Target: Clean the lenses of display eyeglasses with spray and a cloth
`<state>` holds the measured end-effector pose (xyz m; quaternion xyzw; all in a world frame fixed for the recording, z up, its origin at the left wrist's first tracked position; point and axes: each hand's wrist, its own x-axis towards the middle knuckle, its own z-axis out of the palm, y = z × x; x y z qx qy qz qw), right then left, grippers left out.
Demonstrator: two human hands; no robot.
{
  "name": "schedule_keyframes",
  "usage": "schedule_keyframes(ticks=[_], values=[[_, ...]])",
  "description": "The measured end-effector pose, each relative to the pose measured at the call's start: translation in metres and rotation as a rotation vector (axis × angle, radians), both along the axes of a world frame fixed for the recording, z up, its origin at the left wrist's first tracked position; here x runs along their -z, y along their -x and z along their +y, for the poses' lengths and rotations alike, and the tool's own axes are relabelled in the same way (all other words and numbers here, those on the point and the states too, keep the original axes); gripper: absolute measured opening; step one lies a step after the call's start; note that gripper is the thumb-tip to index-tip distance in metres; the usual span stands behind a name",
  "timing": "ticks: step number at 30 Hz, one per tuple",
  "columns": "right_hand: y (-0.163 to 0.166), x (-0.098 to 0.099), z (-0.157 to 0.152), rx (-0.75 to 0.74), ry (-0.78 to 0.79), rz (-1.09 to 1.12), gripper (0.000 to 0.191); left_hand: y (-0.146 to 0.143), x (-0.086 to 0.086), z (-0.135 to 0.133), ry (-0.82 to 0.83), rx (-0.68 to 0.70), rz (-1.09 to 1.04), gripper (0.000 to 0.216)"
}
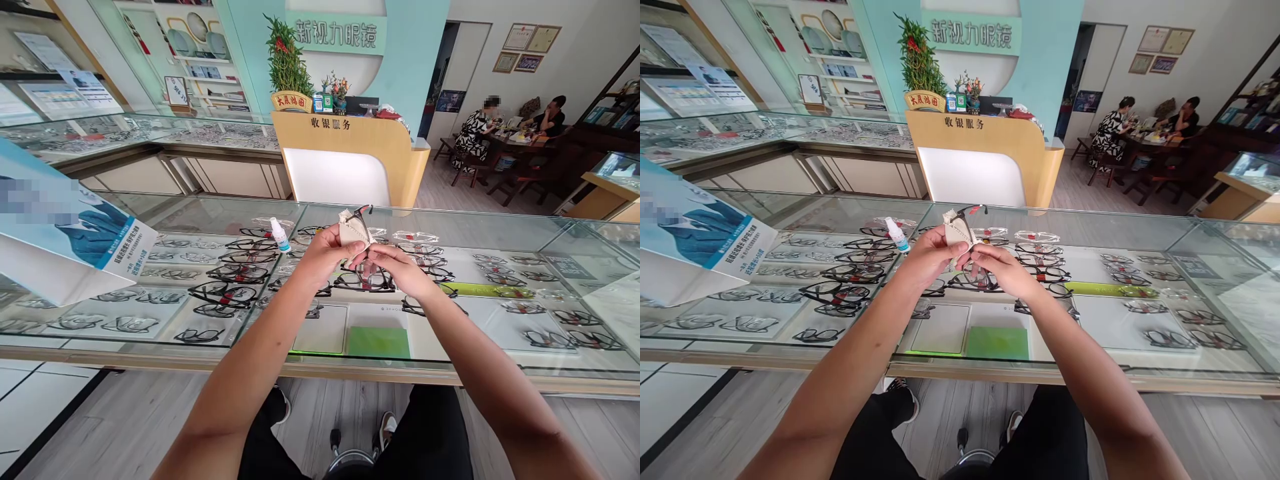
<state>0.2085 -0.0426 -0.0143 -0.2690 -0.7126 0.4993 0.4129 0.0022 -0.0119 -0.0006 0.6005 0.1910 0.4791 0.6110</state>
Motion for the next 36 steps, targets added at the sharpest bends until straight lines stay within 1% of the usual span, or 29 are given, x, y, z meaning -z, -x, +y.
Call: schedule_keyframes(ticks=[5, 8, 11, 15, 20, 22, 27, 32, 34, 36], values=[[0.001, 0.001, -0.002, 0.001, 0.037, 0.015, 0.051, 0.0, -0.001, -0.003, 0.0, -0.041, 0.029, 0.048], [0.001, 0.001, -0.002, 0.001, 0.051, 0.019, 0.051, -0.002, -0.003, -0.007, -0.027, -0.07, 0.044, 0.051], [0.0, -0.001, -0.002, 0.003, 0.033, 0.002, 0.052, -0.004, -0.004, -0.01, -0.056, -0.112, 0.039, 0.052], [0.001, -0.005, -0.005, -0.018, 0.007, -0.037, 0.054, -0.006, 0.0, -0.01, -0.069, -0.148, 0.049, 0.053], [0.002, -0.006, -0.009, -0.025, -0.031, -0.045, 0.057, -0.007, 0.003, -0.011, -0.115, -0.135, 0.031, 0.051], [0.003, -0.005, -0.01, -0.024, -0.039, -0.058, 0.057, -0.009, 0.004, -0.013, -0.104, -0.153, 0.012, 0.051], [0.005, -0.001, -0.011, -0.011, -0.038, -0.092, 0.055, -0.014, 0.004, -0.017, -0.058, -0.253, -0.051, 0.057], [0.009, -0.001, -0.012, -0.013, -0.027, -0.113, 0.051, -0.017, 0.006, -0.018, 0.019, -0.331, -0.104, 0.062], [0.009, 0.0, -0.012, -0.011, -0.017, -0.103, 0.05, -0.016, 0.007, -0.016, 0.033, -0.339, -0.102, 0.063], [0.008, -0.001, -0.011, -0.011, -0.014, -0.078, 0.049, -0.012, 0.007, -0.013, 0.022, -0.304, -0.08, 0.065]])
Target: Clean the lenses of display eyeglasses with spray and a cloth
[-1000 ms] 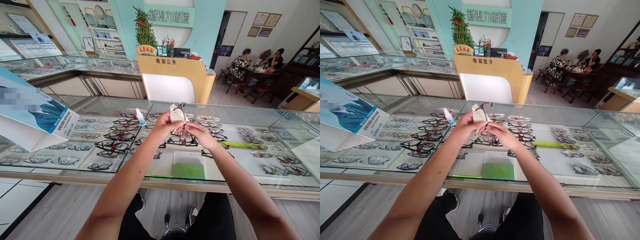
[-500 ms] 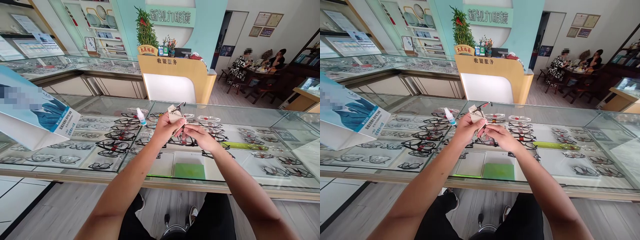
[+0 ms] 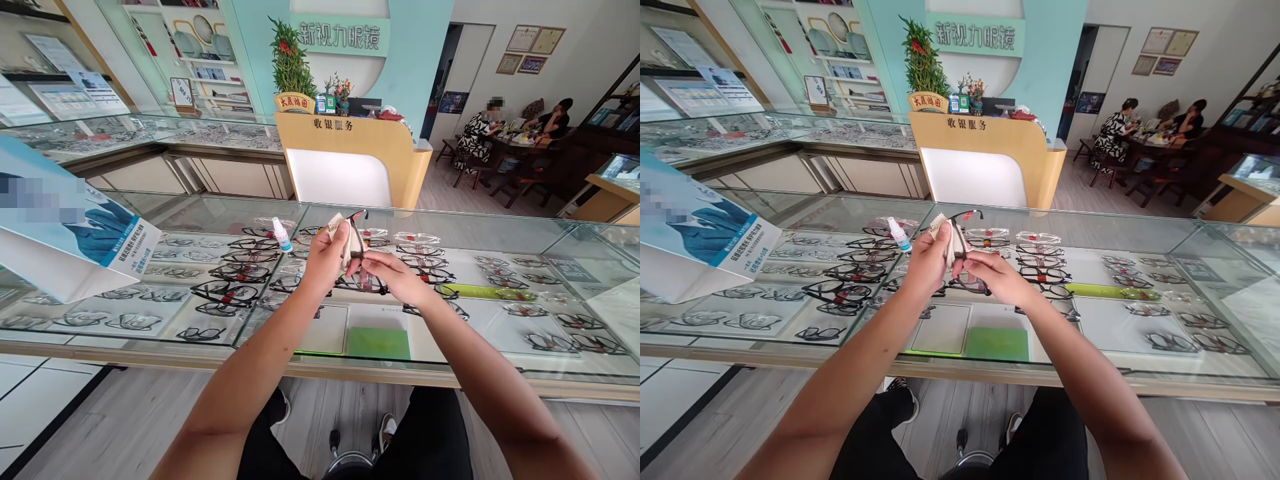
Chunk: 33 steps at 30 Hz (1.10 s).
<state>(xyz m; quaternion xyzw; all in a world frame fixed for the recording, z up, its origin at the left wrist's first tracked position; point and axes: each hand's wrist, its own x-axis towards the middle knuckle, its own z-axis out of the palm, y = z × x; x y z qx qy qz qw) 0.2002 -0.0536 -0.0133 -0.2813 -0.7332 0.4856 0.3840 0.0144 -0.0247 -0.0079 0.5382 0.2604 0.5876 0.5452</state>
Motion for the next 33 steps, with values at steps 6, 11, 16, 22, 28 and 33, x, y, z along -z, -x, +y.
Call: schedule_keyframes(ticks=[6, 11, 16, 22, 28, 33], values=[[-0.008, -0.009, 0.001, -0.011, 0.019, 0.065, 0.046, 0.021, -0.008, 0.011, -0.028, 0.21, 0.092, 0.064], [-0.011, -0.011, 0.0, 0.011, 0.094, 0.109, 0.042, 0.031, -0.014, 0.011, -0.022, 0.338, 0.105, 0.053], [-0.011, -0.004, 0.005, 0.025, 0.182, 0.186, 0.038, 0.026, -0.005, 0.015, -0.064, 0.241, 0.101, 0.051], [-0.012, 0.008, 0.013, 0.018, 0.183, 0.2, 0.04, 0.014, 0.003, 0.015, -0.017, 0.119, 0.055, 0.053], [-0.01, 0.01, 0.014, 0.012, 0.161, 0.193, 0.041, 0.01, -0.008, 0.007, -0.036, 0.177, 0.086, 0.056], [-0.01, 0.006, 0.012, 0.015, 0.165, 0.169, 0.041, 0.009, -0.014, 0.002, -0.048, 0.218, 0.102, 0.056]])
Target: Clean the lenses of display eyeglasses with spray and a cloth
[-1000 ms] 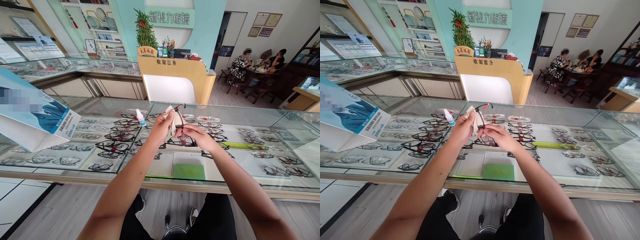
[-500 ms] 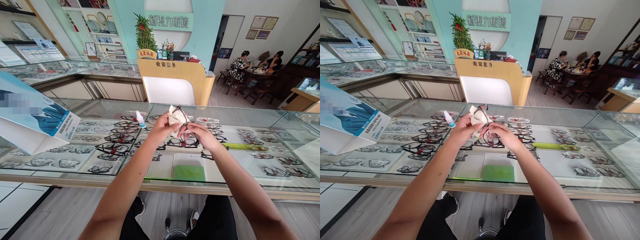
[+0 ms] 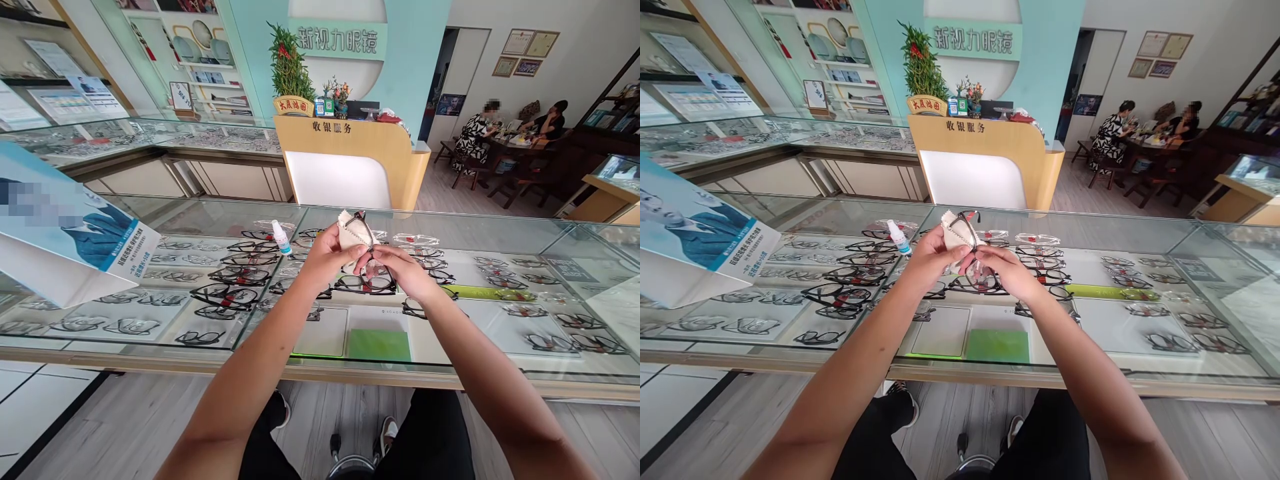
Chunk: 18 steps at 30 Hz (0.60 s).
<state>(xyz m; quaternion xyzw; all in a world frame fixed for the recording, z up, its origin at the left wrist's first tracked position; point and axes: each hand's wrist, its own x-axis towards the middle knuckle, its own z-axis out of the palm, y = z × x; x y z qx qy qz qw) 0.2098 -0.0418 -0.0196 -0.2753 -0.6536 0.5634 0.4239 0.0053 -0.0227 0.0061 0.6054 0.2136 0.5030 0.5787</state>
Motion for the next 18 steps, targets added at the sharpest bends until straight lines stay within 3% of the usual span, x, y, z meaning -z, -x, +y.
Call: schedule_keyframes(ticks=[7, 18], values=[[0.0, -0.009, -0.005, -0.029, -0.059, -0.068, 0.043, 0.0, 0.004, 0.001, -0.044, 0.005, -0.002, 0.046], [0.004, -0.014, -0.01, -0.039, -0.142, -0.145, 0.048, -0.004, 0.003, -0.004, -0.056, -0.044, -0.059, 0.05]])
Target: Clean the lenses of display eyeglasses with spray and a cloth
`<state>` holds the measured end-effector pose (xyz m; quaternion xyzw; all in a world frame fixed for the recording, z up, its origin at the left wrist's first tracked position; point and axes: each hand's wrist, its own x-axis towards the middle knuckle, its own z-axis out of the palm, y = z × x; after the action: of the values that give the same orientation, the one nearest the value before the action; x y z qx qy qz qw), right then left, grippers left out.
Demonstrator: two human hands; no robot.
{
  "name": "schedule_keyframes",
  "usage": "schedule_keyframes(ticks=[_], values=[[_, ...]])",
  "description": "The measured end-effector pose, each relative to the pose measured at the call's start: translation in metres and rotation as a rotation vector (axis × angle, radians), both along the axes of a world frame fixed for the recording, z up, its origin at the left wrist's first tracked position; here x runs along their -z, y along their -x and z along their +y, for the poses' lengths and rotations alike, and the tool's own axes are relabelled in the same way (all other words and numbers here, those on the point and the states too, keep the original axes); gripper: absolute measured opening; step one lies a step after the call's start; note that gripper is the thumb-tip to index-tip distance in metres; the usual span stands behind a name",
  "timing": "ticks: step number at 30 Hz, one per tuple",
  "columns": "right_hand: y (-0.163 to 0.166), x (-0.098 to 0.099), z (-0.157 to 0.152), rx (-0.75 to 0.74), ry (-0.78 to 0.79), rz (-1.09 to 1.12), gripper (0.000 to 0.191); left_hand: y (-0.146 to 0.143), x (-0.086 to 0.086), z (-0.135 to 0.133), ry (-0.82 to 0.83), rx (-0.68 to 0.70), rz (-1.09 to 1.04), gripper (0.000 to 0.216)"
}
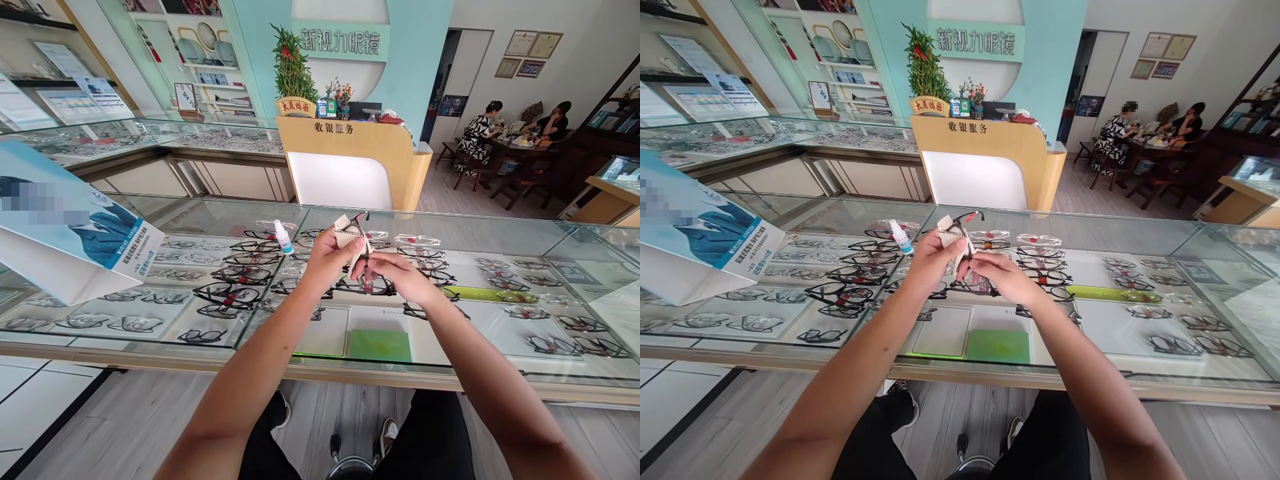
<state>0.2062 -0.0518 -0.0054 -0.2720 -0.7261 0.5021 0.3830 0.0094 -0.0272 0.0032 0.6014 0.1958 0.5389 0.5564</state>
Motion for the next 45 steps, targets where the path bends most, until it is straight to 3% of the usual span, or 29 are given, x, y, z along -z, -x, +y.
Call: schedule_keyframes(ticks=[10, 21, 27, 32, 40, 45], values=[[0.001, 0.003, 0.0, 0.004, -0.011, -0.007, 0.044, 0.004, 0.014, 0.01, 0.014, -0.162, -0.006, 0.063], [-0.012, -0.004, 0.0, 0.068, 0.105, 0.11, 0.036, 0.023, 0.012, 0.021, 0.07, 0.063, 0.042, 0.054], [-0.007, 0.004, 0.003, 0.039, 0.179, 0.175, 0.035, 0.02, 0.008, 0.016, 0.026, 0.029, 0.077, 0.054], [-0.002, 0.012, 0.004, 0.003, 0.187, 0.186, 0.036, 0.01, -0.002, 0.004, -0.001, 0.104, 0.067, 0.054], [0.003, 0.006, -0.002, -0.04, 0.109, 0.118, 0.039, 0.006, 0.009, 0.003, -0.033, -0.104, 0.02, 0.057], [-0.005, -0.004, -0.004, 0.008, 0.13, 0.117, 0.039, 0.016, 0.008, 0.012, 0.018, 0.004, 0.032, 0.057]])
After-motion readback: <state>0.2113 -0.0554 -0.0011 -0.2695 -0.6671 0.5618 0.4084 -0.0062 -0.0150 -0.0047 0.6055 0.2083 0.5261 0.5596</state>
